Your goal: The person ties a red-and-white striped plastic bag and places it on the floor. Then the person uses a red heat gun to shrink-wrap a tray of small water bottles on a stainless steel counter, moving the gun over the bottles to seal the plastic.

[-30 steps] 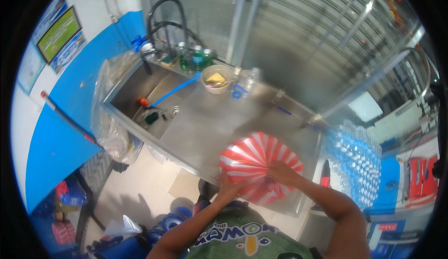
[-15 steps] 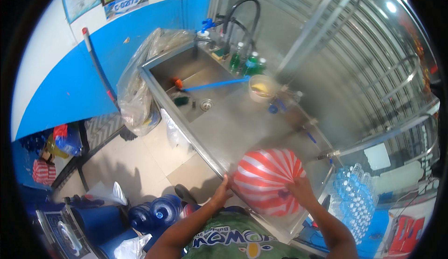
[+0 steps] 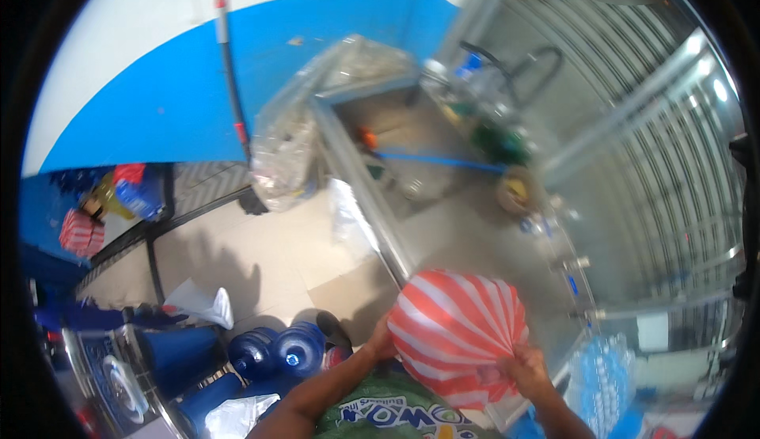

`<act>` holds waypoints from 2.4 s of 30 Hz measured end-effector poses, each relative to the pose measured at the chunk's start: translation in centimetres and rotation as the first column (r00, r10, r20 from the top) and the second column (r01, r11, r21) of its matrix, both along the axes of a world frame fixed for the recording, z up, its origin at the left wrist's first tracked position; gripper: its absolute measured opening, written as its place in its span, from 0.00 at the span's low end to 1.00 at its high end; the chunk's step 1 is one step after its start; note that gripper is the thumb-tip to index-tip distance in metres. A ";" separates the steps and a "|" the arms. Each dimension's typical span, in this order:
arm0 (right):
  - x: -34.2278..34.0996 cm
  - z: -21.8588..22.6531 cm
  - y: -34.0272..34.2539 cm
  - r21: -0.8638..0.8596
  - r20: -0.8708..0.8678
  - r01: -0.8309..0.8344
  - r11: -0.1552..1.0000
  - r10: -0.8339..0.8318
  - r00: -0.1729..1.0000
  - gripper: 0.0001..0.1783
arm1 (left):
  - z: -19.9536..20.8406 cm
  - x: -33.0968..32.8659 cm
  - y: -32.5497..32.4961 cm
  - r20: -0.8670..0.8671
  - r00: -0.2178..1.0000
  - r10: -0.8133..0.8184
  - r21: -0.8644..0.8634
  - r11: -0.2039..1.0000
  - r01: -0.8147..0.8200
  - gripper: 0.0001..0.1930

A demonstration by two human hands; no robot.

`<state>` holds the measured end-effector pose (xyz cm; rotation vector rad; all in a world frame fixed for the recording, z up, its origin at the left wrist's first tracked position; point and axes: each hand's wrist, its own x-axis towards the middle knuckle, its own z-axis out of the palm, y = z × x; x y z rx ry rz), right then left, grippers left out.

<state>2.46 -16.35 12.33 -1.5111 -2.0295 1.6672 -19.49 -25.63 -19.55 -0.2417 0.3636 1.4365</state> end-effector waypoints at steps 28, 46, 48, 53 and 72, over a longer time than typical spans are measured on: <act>-60.3 -7.4 -0.1 -0.179 -0.192 -0.858 0.481 0.839 0.510 0.11 | -1.7 -41.5 -19.0 -0.347 0.390 0.853 -0.044 0.401 -0.915 0.38; -98.7 -10.5 -11.9 -0.190 -0.176 -0.982 -0.013 0.984 0.021 0.14 | -2.3 -65.2 -28.1 -0.438 -0.047 0.898 -0.087 -0.095 -0.992 0.41; -102.0 -10.3 -15.3 -0.175 -0.158 -0.985 0.013 0.987 0.041 0.15 | -3.2 -69.2 -31.3 -0.415 -0.033 0.909 -0.098 -0.081 -0.992 0.42; -110.2 -8.6 -23.4 -0.231 -0.133 -0.973 0.024 0.990 0.056 0.14 | -3.2 -78.4 -40.0 -0.460 -0.029 0.888 -0.095 -0.081 -0.992 0.45; -144.0 -13.5 -54.3 -0.150 -0.212 -0.967 -0.206 0.962 -0.172 0.15 | -0.8 -105.9 -70.7 -0.571 -0.299 0.765 -0.078 -0.413 -0.908 0.37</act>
